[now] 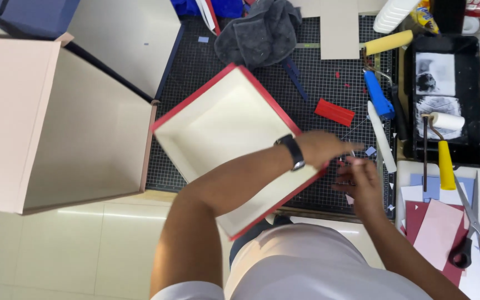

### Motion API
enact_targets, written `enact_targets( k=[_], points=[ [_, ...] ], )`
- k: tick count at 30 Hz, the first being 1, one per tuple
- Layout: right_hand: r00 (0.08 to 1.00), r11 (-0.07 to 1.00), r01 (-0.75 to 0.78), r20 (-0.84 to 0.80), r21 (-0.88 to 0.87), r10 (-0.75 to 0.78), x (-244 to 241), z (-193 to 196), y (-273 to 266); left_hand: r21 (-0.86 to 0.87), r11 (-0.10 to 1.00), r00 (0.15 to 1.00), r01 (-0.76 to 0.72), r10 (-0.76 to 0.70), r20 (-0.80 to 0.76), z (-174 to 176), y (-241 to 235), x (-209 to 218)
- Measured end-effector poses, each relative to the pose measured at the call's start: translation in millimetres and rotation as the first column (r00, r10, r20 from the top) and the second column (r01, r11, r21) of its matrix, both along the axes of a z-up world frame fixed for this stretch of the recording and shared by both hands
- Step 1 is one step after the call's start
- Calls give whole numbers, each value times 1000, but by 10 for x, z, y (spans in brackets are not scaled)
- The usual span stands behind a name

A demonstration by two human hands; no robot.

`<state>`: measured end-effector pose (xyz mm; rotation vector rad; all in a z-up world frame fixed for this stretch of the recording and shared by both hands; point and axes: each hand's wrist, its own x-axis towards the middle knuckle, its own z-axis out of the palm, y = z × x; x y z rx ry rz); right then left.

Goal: Assembling and covering a cardboard box with decorative red paper using glue and cutting tools.

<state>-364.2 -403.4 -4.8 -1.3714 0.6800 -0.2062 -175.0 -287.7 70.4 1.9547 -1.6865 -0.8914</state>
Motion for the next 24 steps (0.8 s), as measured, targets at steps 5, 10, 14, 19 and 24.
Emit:
enact_targets(
  k=[5,10,14,19,24],
  points=[
    [999,998,18,-46,-68,-21,-82,-2,-242,22,993,993,119,-119,-4,107,590,-448],
    [998,997,-57,-39,-55,55,35,-19,-100,-221,964,950,151,-80,300,-189,924,-146],
    [996,996,-84,-11,-7,84,146,-66,-12,-605,618,814,-502,574,-90,-303,994,515],
    [992,991,-128,-19,-30,127,328,142,85,-151,277,314,-949,875,-368,-150,603,348],
    [990,988,-139,-14,-69,138,451,327,7,-102,432,435,-896,809,-396,-166,530,85]
  ],
)
